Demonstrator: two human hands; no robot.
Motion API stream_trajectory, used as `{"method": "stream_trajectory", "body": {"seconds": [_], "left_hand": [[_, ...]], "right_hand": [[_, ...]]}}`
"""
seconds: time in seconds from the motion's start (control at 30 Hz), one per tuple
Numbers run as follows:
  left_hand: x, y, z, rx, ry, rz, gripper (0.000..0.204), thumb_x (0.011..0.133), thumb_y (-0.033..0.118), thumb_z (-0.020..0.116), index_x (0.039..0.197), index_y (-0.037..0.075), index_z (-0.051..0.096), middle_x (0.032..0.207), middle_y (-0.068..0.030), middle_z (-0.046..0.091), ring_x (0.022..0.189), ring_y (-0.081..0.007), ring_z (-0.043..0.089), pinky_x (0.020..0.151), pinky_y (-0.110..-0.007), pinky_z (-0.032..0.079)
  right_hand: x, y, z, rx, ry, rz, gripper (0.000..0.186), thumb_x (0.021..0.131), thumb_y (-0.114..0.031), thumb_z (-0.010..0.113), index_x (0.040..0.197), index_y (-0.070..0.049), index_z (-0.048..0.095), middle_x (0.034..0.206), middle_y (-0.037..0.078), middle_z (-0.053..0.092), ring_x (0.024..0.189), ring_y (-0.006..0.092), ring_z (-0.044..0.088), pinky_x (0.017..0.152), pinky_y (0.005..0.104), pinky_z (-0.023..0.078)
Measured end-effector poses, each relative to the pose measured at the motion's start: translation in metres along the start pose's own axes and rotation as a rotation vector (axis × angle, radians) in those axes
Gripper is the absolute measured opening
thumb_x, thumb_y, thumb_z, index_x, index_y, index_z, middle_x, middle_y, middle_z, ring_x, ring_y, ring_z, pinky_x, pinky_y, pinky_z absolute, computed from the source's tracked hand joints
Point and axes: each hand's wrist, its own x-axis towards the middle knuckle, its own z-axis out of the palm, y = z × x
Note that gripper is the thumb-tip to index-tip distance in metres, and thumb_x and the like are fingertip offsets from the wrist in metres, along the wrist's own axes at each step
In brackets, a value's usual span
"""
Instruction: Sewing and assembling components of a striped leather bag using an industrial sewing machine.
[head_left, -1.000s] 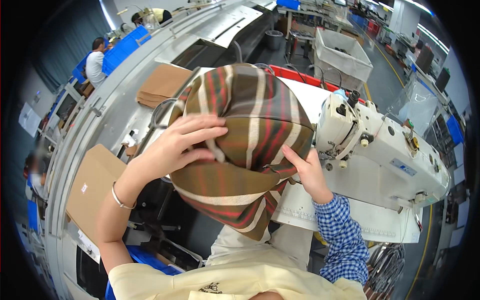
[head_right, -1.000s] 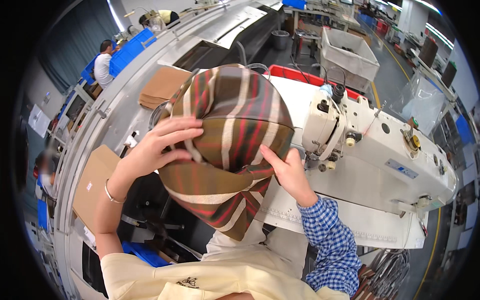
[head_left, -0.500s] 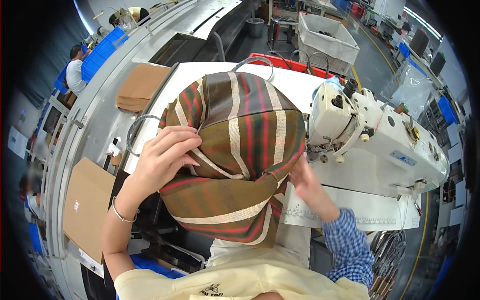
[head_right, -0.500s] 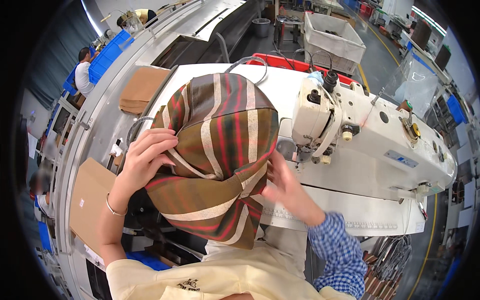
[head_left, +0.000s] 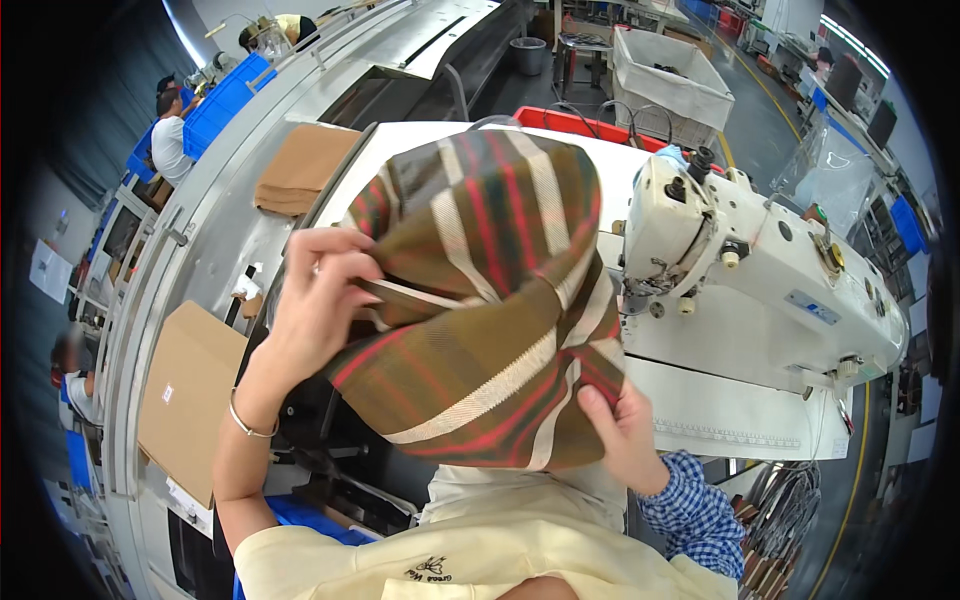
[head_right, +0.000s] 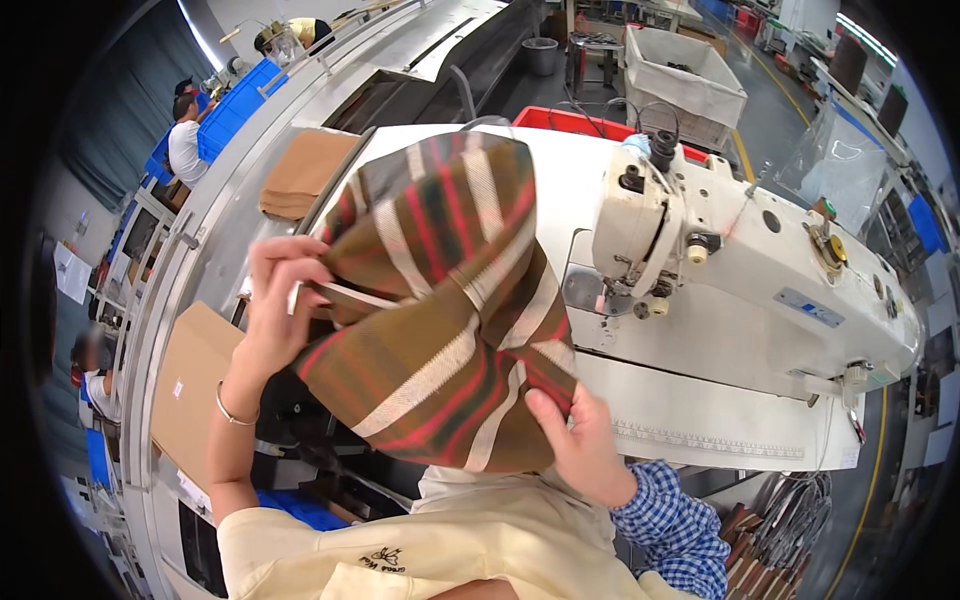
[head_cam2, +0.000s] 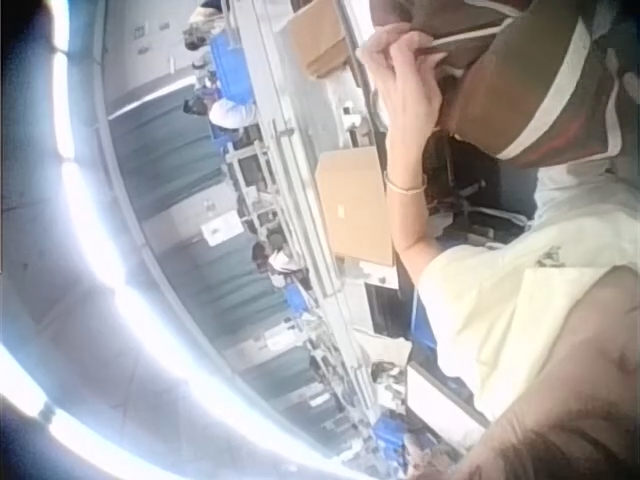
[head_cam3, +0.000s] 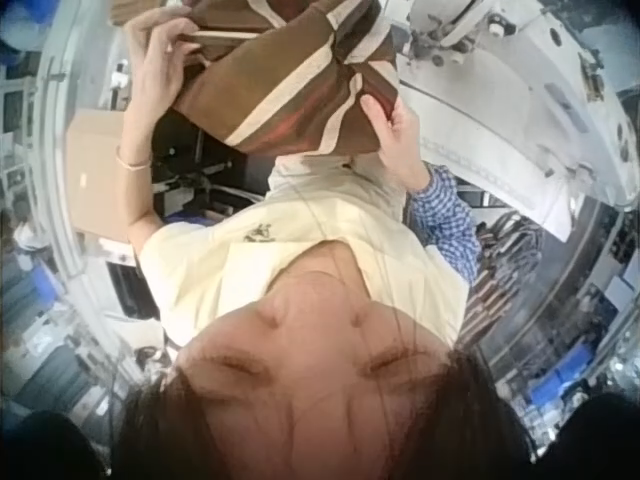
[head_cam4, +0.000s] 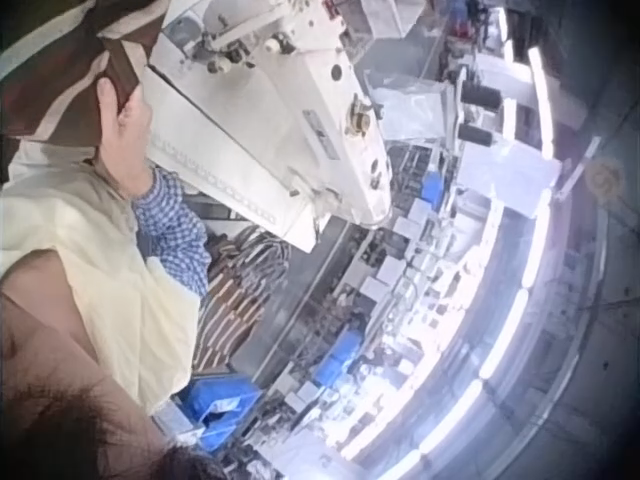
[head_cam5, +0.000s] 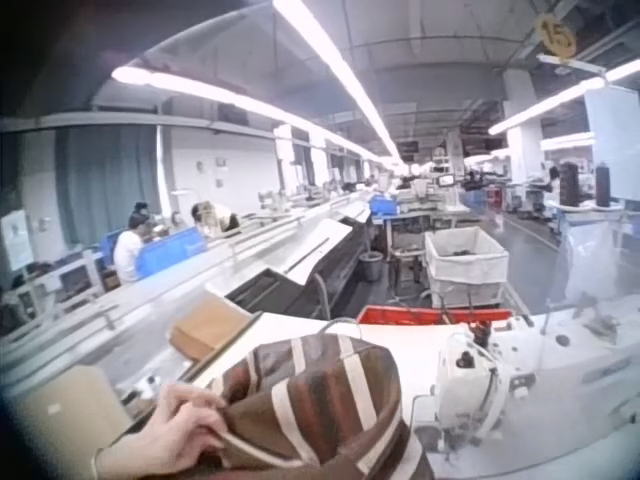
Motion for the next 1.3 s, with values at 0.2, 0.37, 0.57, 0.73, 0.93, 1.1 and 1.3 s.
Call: {"method": "stream_trajectory", "body": {"seconds": [0.2, 0.37, 0.57, 0.73, 0.93, 1.1, 1.3], "left_hand": [[-0.035, -0.068, -0.054, -0.095, 0.293, -0.278, 0.018, 0.104, 0.020, 0.046, 0.105, 0.002, 0.052, 0.118, -0.0112, 0.044, 0.114, -0.0181, 0.049, 0.099, -0.033, 0.040], [-0.044, -0.064, -0.069, -0.073, 0.239, -0.292, 0.020, 0.105, 0.020, 0.044, 0.106, 0.002, 0.052, 0.117, -0.0097, 0.043, 0.112, -0.0161, 0.050, 0.099, -0.032, 0.040], [-0.040, -0.054, -0.066, -0.151, 0.263, -0.265, 0.019, 0.104, 0.019, 0.045, 0.105, 0.001, 0.051, 0.117, -0.0101, 0.039, 0.112, -0.0225, 0.056, 0.100, -0.036, 0.044], [-0.036, -0.069, -0.061, -0.436, 0.216, -0.324, 0.024, 0.106, 0.023, 0.043, 0.110, 0.001, 0.050, 0.124, -0.0188, 0.058, 0.118, -0.0283, 0.058, 0.103, -0.041, 0.045], [-0.058, -0.060, -0.085, -0.332, 0.276, -0.391, 0.027, 0.106, 0.027, 0.041, 0.107, 0.001, 0.051, 0.111, -0.0164, 0.062, 0.102, -0.0237, 0.063, 0.095, -0.035, 0.047], [-0.027, -0.015, -0.059, -0.495, 0.217, -0.423, 0.032, 0.100, 0.035, 0.053, 0.109, 0.004, 0.049, 0.102, -0.0057, 0.049, 0.093, -0.0187, 0.050, 0.085, -0.031, 0.041], [-0.006, 0.010, -0.106, -0.345, -0.083, -0.448, 0.049, 0.069, 0.022, 0.090, 0.104, 0.005, 0.059, 0.088, -0.0014, 0.061, 0.080, -0.0097, 0.055, 0.071, -0.025, 0.045]], "right_hand": [[0.001, -0.010, -0.026, -0.404, 0.156, -0.201, 0.025, 0.096, -0.013, 0.061, 0.115, 0.003, 0.061, 0.088, 0.010, 0.068, 0.075, 0.0121, 0.058, 0.071, 0.0273, 0.048], [-0.004, -0.016, -0.026, -0.412, 0.137, -0.277, 0.024, 0.096, -0.010, 0.060, 0.115, 0.003, 0.061, 0.089, 0.012, 0.068, 0.074, 0.0152, 0.059, 0.071, 0.0280, 0.049], [-0.007, -0.013, -0.026, -0.466, 0.159, -0.367, 0.023, 0.094, -0.009, 0.061, 0.113, 0.004, 0.061, 0.092, 0.015, 0.069, 0.077, 0.0223, 0.065, 0.071, 0.0309, 0.050], [0.002, -0.021, -0.029, -0.545, 0.149, -0.398, 0.023, 0.092, -0.010, 0.065, 0.110, 0.004, 0.062, 0.088, 0.017, 0.069, 0.073, 0.0267, 0.067, 0.067, 0.0336, 0.051], [-0.010, -0.023, -0.018, -0.556, 0.096, -0.432, 0.022, 0.093, -0.012, 0.064, 0.107, 0.005, 0.063, 0.089, 0.016, 0.069, 0.070, 0.0291, 0.066, 0.066, 0.0352, 0.051], [-0.008, -0.006, -0.037, -0.478, 0.211, -0.434, 0.024, 0.094, -0.011, 0.059, 0.112, 0.004, 0.063, 0.083, 0.013, 0.068, 0.072, 0.0176, 0.062, 0.069, 0.0314, 0.049], [-0.008, -0.003, -0.051, -0.486, 0.035, -0.265, 0.027, 0.097, -0.016, 0.055, 0.112, 0.006, 0.061, 0.090, 0.007, 0.068, 0.078, 0.0134, 0.058, 0.073, 0.0298, 0.047]]}}
